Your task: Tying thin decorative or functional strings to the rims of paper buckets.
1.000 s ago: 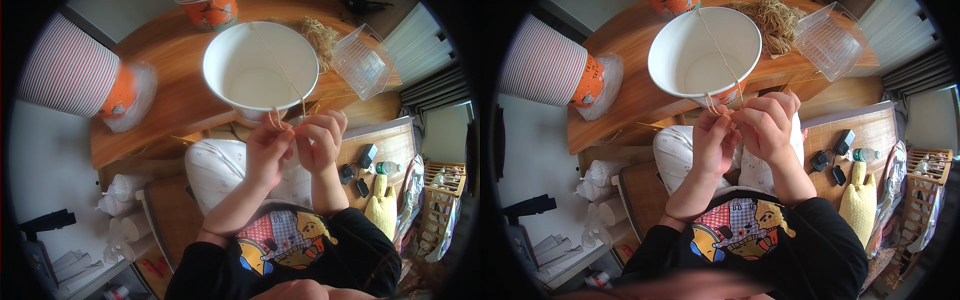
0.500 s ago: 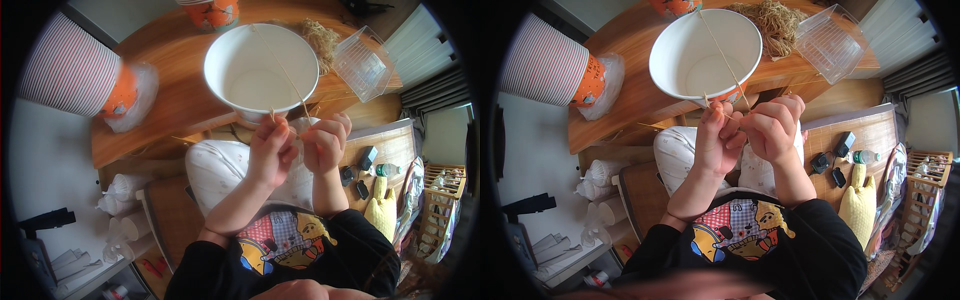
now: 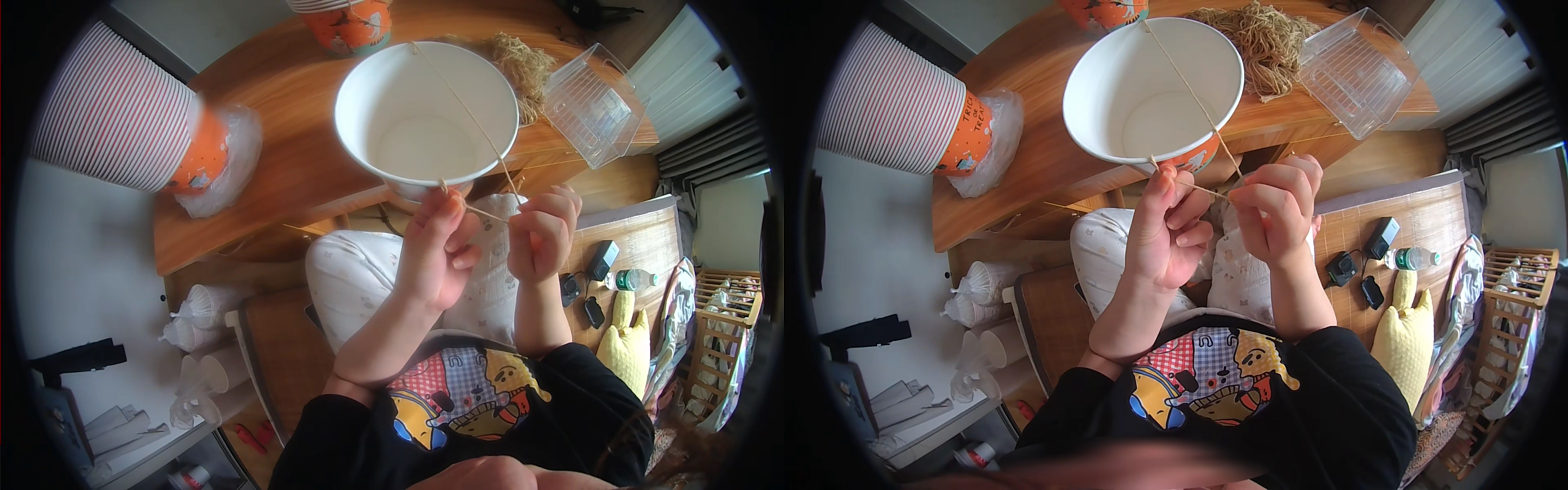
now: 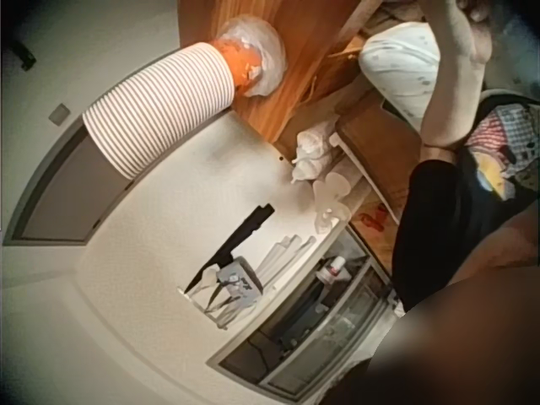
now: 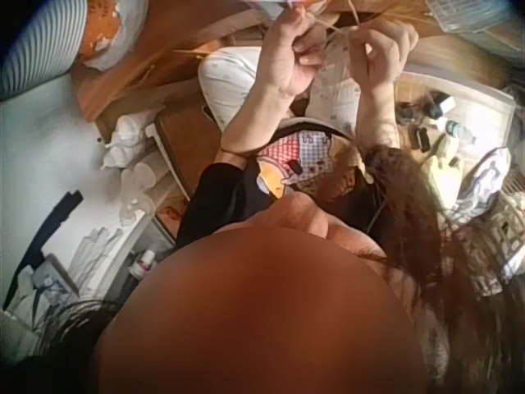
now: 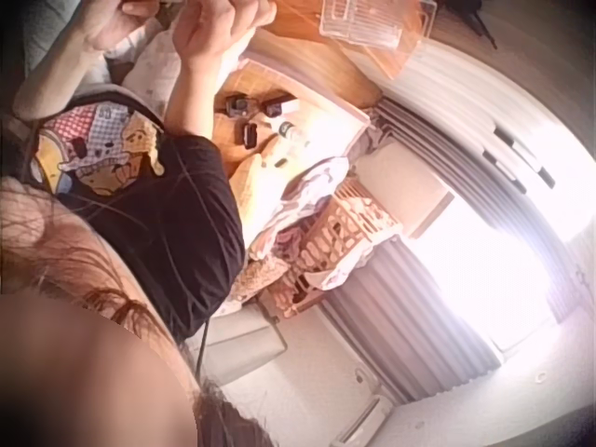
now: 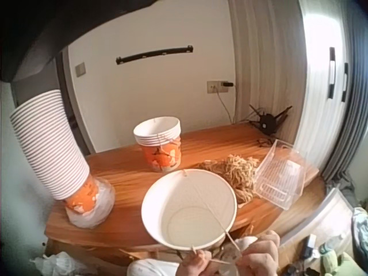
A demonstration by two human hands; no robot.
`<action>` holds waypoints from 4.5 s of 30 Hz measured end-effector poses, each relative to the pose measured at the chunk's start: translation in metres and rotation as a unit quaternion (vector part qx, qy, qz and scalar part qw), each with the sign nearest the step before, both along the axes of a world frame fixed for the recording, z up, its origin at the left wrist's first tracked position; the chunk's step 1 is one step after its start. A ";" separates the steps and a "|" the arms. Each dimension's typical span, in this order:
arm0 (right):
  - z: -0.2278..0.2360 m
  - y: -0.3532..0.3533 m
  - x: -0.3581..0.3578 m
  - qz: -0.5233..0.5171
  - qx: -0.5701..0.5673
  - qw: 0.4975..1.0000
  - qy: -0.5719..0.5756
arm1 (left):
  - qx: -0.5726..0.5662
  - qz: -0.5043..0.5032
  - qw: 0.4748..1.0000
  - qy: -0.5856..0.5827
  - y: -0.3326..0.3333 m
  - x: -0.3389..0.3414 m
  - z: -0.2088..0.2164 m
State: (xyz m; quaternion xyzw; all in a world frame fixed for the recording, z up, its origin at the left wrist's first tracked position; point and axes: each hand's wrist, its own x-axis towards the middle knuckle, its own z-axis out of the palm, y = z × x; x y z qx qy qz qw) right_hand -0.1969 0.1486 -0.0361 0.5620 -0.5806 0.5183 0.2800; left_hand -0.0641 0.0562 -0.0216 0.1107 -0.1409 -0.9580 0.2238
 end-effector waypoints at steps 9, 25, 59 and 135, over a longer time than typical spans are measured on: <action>0.019 -0.014 0.021 -0.026 0.112 0.992 -0.048 | -0.023 0.010 0.998 -0.052 -0.003 0.008 0.007; 0.017 -0.026 0.028 -0.003 0.101 0.992 -0.078 | -0.213 0.086 0.971 -0.062 -0.012 0.013 -0.005; 0.015 -0.027 0.035 0.034 0.096 0.995 -0.014 | -0.334 0.151 0.914 -0.173 -0.030 0.020 0.012; -0.007 -0.001 -0.035 -0.070 -0.019 0.986 -0.153 | -0.931 0.219 0.264 -0.126 -0.048 0.043 0.093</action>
